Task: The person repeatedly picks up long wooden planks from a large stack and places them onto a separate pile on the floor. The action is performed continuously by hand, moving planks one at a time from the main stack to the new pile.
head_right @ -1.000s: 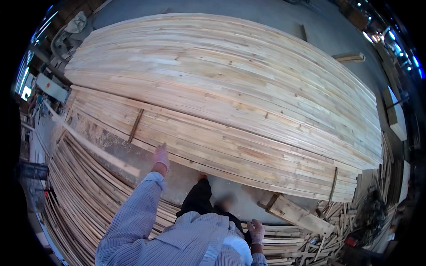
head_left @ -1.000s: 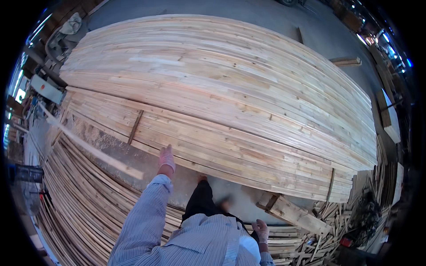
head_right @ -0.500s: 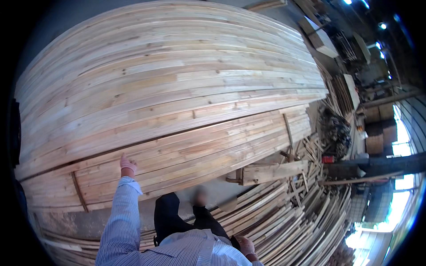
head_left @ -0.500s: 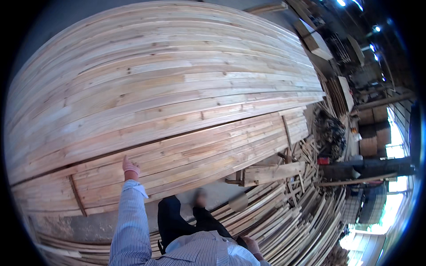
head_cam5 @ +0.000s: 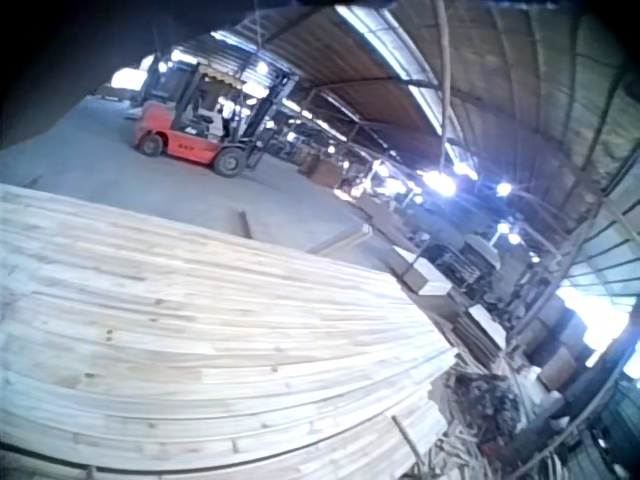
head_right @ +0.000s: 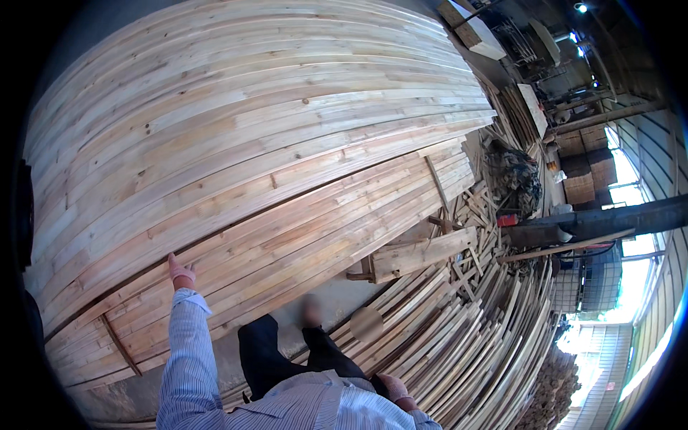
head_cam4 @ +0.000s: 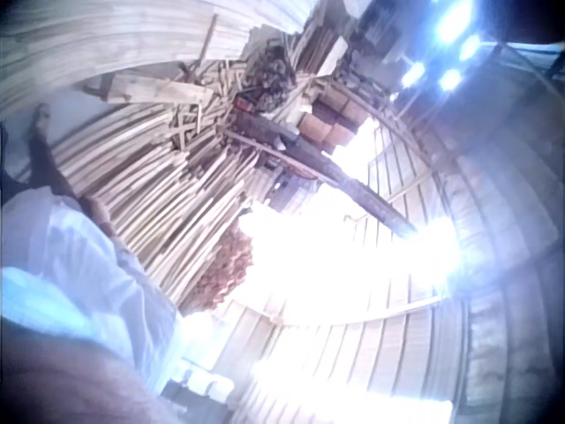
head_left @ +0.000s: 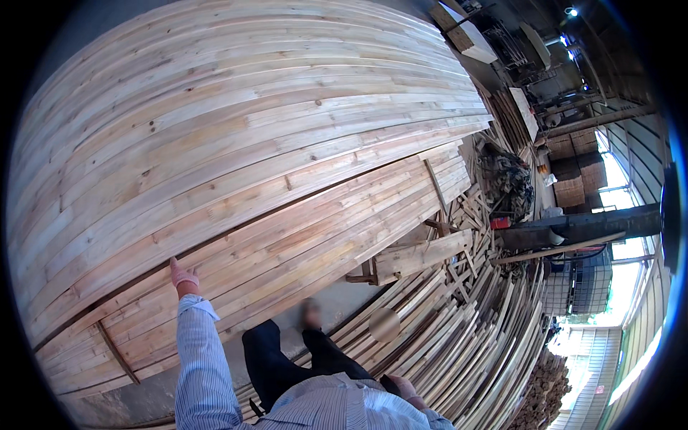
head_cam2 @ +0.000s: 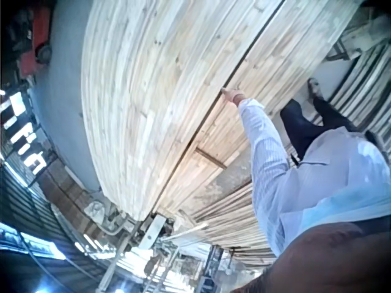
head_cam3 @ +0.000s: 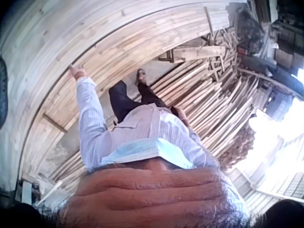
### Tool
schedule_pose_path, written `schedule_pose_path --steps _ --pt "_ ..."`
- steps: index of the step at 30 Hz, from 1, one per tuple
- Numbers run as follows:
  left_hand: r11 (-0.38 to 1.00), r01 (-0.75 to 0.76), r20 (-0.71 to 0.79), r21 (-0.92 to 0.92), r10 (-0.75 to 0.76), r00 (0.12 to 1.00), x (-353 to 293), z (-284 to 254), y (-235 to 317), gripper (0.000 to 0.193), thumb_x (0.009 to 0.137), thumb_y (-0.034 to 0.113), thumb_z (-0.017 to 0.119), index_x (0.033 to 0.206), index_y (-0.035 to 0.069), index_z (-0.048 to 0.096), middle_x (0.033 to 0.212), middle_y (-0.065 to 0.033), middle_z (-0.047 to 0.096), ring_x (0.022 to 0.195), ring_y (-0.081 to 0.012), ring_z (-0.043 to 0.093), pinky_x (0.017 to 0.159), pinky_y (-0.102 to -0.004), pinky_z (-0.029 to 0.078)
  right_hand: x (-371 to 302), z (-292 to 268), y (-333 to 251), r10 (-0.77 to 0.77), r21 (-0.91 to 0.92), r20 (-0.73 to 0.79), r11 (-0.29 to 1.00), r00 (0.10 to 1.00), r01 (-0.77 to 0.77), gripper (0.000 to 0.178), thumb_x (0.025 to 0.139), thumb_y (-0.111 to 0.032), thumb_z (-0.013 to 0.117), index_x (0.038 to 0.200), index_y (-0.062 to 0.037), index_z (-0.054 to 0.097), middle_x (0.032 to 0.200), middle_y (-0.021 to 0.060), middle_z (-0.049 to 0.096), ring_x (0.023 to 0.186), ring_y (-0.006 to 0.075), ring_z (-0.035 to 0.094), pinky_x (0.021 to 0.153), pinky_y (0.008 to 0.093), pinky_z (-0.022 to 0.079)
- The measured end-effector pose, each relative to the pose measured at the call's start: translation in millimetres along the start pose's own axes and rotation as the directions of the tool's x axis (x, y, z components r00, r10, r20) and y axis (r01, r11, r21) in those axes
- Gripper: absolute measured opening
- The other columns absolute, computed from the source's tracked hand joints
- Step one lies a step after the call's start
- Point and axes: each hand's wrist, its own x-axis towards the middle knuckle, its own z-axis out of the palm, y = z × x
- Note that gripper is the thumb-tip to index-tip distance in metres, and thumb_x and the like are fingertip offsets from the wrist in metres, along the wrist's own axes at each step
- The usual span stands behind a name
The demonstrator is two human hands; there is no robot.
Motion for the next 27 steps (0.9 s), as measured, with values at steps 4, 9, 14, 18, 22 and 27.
schedule_pose_path --steps 4,9,14,18,22,27 --pt "0.998 -0.055 -0.087 -0.002 0.055 0.995 -17.1 1.7 -8.2 0.089 0.086 0.062 0.062 0.156 0.017 0.029 0.164 -0.0138 0.022 0.149 -0.0361 0.026 0.117 -0.0411 0.031 17.5 32.8 69.2 0.000 0.223 -0.058 0.975 0.998 0.013 0.037 0.090 -0.031 0.061 0.120 -0.0121 0.068 0.112 0.0155 0.071 0.108 0.0321 0.067 0.094 0.0376 0.050" --pt "0.992 -0.020 -0.164 0.122 0.040 0.986 -39.2 -28.2 -34.6 0.088 0.086 0.061 0.062 0.156 0.017 0.030 0.162 -0.0144 0.027 0.146 -0.0371 0.031 0.116 -0.0427 0.031 16.7 41.5 58.1 0.275 0.573 0.049 0.780 0.960 -0.253 0.030 0.090 -0.025 0.062 0.113 -0.0076 0.070 0.109 0.0138 0.072 0.107 0.0291 0.067 0.094 0.0353 0.049" --pt "0.976 0.101 -0.235 0.190 -0.055 0.971 -45.0 -64.3 -43.3 0.086 0.086 0.059 0.061 0.154 0.016 0.032 0.160 -0.0148 0.029 0.141 -0.0378 0.037 0.112 -0.0447 0.037 -2.1 4.4 -8.0 0.154 0.393 0.044 0.906 0.987 -0.158 0.026 0.091 -0.023 0.061 0.110 -0.0075 0.071 0.103 0.0131 0.073 0.103 0.0275 0.068 0.090 0.0365 0.050" --pt "0.985 0.016 -0.203 0.175 0.020 0.979 -13.1 -110.5 -55.9 0.082 0.088 0.060 0.060 0.151 0.015 0.035 0.150 -0.0165 0.040 0.130 -0.0349 0.048 0.104 -0.0430 0.044 26.2 11.4 48.3 0.064 0.356 0.053 0.931 0.996 -0.079 0.027 0.091 -0.023 0.061 0.112 -0.0090 0.071 0.104 0.0139 0.073 0.104 0.0294 0.068 0.090 0.0373 0.051" --pt "0.989 0.000 -0.173 0.149 0.026 0.985 -96.4 -115.6 -93.4 0.080 0.088 0.063 0.060 0.148 0.014 0.039 0.137 -0.0171 0.051 0.119 -0.0307 0.055 0.102 -0.0436 0.046 34.5 31.5 84.4 0.016 0.374 -0.046 0.927 0.999 0.002 0.030 0.093 -0.027 0.058 0.115 -0.0123 0.071 0.109 0.0135 0.072 0.105 0.0317 0.068 0.092 0.0389 0.052" --pt "0.987 -0.048 0.047 0.153 0.041 0.998 -148.1 -176.2 -130.0 0.059 0.096 0.052 0.055 0.140 0.015 0.046 0.130 -0.0110 0.057 0.116 -0.0251 0.057 0.097 -0.0441 0.049 60.2 -45.0 49.5 -0.242 0.018 -0.137 0.969 0.961 0.246 0.032 0.092 -0.028 0.061 0.117 -0.0100 0.069 0.110 0.0153 0.071 0.104 0.0368 0.066 0.090 0.0422 0.053"
